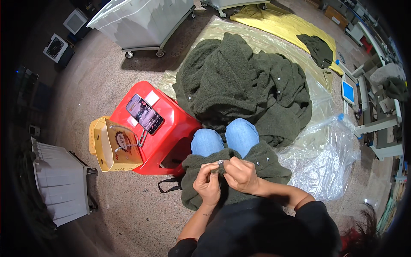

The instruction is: Inspect the quality and seams of a large piece of green fabric.

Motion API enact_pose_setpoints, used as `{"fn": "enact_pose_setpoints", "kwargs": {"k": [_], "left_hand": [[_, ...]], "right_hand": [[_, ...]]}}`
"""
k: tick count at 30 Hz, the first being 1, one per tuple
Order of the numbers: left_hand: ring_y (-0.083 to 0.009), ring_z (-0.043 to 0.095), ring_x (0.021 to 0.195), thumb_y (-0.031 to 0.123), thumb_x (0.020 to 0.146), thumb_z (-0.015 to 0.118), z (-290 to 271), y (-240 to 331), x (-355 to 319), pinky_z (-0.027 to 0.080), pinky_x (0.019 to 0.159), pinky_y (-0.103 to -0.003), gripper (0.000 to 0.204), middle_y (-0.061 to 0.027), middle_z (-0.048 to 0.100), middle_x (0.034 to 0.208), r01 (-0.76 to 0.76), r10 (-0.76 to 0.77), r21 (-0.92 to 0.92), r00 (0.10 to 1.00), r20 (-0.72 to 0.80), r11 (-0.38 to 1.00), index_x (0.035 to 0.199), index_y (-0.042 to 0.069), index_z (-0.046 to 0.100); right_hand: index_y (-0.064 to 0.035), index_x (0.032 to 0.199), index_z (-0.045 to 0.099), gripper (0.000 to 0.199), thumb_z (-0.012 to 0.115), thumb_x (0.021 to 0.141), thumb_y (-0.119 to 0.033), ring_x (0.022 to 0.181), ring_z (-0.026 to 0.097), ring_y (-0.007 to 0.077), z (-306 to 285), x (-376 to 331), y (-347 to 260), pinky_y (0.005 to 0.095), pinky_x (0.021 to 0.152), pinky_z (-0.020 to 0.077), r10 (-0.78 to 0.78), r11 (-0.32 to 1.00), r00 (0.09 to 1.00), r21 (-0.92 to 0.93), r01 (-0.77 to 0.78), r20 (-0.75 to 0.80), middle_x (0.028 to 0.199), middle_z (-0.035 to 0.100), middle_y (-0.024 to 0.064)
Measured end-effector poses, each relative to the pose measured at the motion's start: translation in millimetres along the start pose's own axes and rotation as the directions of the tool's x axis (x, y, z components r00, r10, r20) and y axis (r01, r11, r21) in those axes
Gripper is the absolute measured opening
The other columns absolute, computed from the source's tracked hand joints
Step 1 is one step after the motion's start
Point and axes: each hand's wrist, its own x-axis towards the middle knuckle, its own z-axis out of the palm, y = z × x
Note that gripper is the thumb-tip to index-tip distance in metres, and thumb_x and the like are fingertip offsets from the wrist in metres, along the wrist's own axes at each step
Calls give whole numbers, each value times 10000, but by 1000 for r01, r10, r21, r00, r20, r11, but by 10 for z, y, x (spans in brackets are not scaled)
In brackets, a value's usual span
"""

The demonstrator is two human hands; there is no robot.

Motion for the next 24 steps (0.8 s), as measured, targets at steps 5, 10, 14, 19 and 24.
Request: {"fn": "enact_pose_setpoints", "kwargs": {"k": [5, 10, 14, 19, 24], "left_hand": [[-143, 575, 928, -107, 831, 560, -73, -27, 78, 447, 834, -257, 238, -82, 637, 963, 34, -71, 181, 977, 202, 983, 1041, -39, 650], [-147, 581, 905, -69, 804, 610, -134, -121, 64, 439, 824, -237, 218, -82, 644, 983, 10, -52, 205, 978, 200, 979, 1011, -26, 664], [-141, 592, 885, -21, 782, 667, -257, -258, 119, 450, 790, -236, 210, -69, 653, 999, -188, -3, 571, 949, 316, 799, 992, -16, 671], [-107, 643, 815, 35, 862, 672, -516, -154, 278, 516, 758, -241, 166, -82, 688, 941, 640, -605, -329, 767, 213, 695, 1010, -31, 634], [-63, 615, 757, -10, 837, 670, -371, -14, 345, 502, 700, -210, 152, -40, 680, 894, 640, -593, -152, 761, 263, 753, 986, -35, 660]], "right_hand": [[23, 883, 601, 235, 663, 656, 37, 504, 505, 222, 2, -34, 157, 334, 455, 412, -193, 966, 981, -180, 186, -23, 653, 430, 78], [4, 925, 604, 204, 646, 727, -21, 576, 577, 224, 13, -151, 223, 310, 506, 455, -179, 957, 983, -227, 182, 37, 698, 503, 82], [-12, 955, 574, 202, 586, 753, -5, 666, 587, 201, -119, -81, 372, 283, 593, 464, 376, 926, 918, 81, -369, -124, 839, 586, 100], [-11, 1038, 554, 240, 557, 804, -66, 784, 506, 70, -510, 210, 619, 229, 627, 414, 652, 620, 738, 438, -651, 174, 994, 529, 37], [-77, 1209, 579, 445, 644, 850, -332, 1044, 578, 305, -370, 307, 387, 357, 824, 491, 145, 984, 935, 51, -171, 324, 1227, 541, 146]]}}
